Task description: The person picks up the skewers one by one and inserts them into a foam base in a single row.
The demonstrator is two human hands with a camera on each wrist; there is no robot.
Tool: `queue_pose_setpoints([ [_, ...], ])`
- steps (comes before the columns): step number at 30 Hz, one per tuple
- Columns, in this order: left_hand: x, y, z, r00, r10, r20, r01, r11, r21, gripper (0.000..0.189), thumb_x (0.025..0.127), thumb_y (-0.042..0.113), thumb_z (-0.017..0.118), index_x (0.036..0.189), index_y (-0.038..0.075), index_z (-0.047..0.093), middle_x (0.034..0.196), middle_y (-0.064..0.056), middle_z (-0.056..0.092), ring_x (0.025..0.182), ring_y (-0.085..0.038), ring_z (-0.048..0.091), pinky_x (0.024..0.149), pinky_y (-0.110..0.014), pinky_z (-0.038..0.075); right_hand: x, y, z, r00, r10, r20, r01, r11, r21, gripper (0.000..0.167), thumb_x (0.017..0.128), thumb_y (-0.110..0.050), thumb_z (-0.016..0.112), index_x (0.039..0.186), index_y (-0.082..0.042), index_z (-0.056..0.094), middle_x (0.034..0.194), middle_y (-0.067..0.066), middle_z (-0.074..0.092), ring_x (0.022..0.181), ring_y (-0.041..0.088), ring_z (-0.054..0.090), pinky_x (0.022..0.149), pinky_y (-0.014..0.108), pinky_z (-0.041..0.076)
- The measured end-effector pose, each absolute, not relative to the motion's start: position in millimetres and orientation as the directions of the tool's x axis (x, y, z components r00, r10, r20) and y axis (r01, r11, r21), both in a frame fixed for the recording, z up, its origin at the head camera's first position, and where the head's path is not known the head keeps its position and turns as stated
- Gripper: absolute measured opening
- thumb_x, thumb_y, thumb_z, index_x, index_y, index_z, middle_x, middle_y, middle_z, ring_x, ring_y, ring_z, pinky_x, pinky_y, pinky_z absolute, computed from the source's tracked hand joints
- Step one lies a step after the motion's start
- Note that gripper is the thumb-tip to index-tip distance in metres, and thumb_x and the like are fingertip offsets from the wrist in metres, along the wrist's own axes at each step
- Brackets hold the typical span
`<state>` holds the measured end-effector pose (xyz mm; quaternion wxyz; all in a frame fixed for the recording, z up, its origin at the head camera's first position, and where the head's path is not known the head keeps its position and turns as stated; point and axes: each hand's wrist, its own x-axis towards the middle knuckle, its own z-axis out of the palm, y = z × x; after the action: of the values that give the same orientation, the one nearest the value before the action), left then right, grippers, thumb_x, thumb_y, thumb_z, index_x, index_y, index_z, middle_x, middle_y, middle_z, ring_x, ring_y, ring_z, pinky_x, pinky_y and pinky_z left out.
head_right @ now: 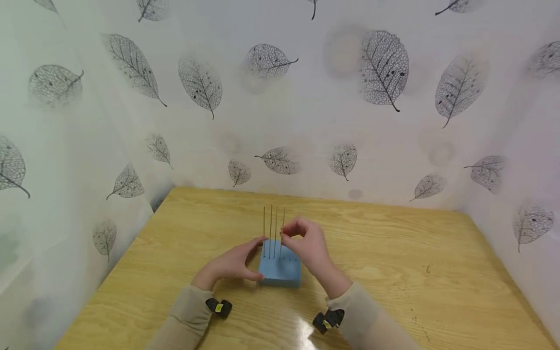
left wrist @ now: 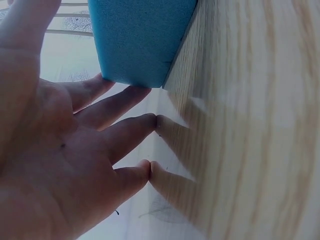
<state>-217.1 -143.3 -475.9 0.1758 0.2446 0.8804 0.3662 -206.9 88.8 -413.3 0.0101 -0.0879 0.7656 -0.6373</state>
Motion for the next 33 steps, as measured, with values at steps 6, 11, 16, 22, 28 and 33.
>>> queue_pose_setpoints([
  [6,-217.1,-143.9,-476.3,-0.819,0.560,-0.126,0.304,0.609,0.733,0.103,0.074,0.041,0.083,0.156,0.013,0.027,0.157,-0.010,0.039,0.144,-0.030,0.038,0.119,-0.050,0.031,-206.3,85.2,-416.2,-0.982,-0.136,0.132,-0.160,0.229,-0.960,0.010,0.083,0.008,0.071,0.090,0.003,0.067,0.092,0.015,0.071,0.083,0.016,0.070,0.072,0.029,0.062],
  [11,-217.7,-144.5,-475.8,-0.817,0.561,-0.129,0.301,0.607,0.736,0.103,0.075,0.041,0.083,0.156,0.013,0.027,0.157,-0.009,0.039,0.144,-0.029,0.037,0.119,-0.050,0.031,-207.4,88.1,-419.0,-0.975,-0.183,0.127,-0.177,0.291,-0.940,0.011,0.084,0.006,0.072,0.092,0.001,0.067,0.093,0.014,0.072,0.085,0.017,0.069,0.071,0.028,0.062],
  [16,-217.6,-144.0,-477.4,-0.819,0.562,-0.120,0.305,0.603,0.737,0.105,0.073,0.041,0.084,0.157,0.014,0.026,0.158,-0.009,0.038,0.144,-0.029,0.038,0.119,-0.050,0.031,-208.3,101.7,-427.4,-0.959,-0.261,0.107,-0.206,0.388,-0.898,0.017,0.085,0.006,0.069,0.102,0.001,0.068,0.097,0.018,0.072,0.089,0.022,0.069,0.069,0.026,0.061],
  [22,-215.3,-144.1,-479.5,-0.824,0.552,-0.127,0.291,0.605,0.742,0.108,0.072,0.039,0.085,0.157,0.014,0.025,0.158,-0.010,0.037,0.144,-0.031,0.037,0.120,-0.051,0.030,-209.3,128.1,-432.9,-0.958,-0.278,0.069,-0.192,0.446,-0.874,0.024,0.085,0.006,0.066,0.110,0.004,0.066,0.097,0.021,0.071,0.087,0.025,0.069,0.067,0.031,0.062],
  [28,-215.4,-143.8,-478.3,-0.819,0.560,-0.128,0.293,0.599,0.746,0.106,0.074,0.039,0.084,0.158,0.015,0.023,0.157,-0.011,0.038,0.143,-0.032,0.039,0.119,-0.051,0.031,-213.9,160.5,-433.8,-0.974,-0.229,0.008,-0.143,0.579,-0.803,0.027,0.087,0.002,0.065,0.115,0.002,0.066,0.099,0.021,0.071,0.085,0.023,0.069,0.066,0.031,0.061],
  [33,-215.0,-143.0,-477.2,-0.813,0.567,-0.129,0.295,0.593,0.749,0.105,0.076,0.039,0.084,0.158,0.014,0.023,0.155,-0.011,0.041,0.141,-0.032,0.041,0.118,-0.052,0.033,-215.0,185.1,-437.7,-0.976,-0.202,-0.083,-0.058,0.606,-0.793,0.030,0.090,0.000,0.064,0.120,0.003,0.063,0.099,0.019,0.069,0.085,0.025,0.069,0.068,0.036,0.062],
])
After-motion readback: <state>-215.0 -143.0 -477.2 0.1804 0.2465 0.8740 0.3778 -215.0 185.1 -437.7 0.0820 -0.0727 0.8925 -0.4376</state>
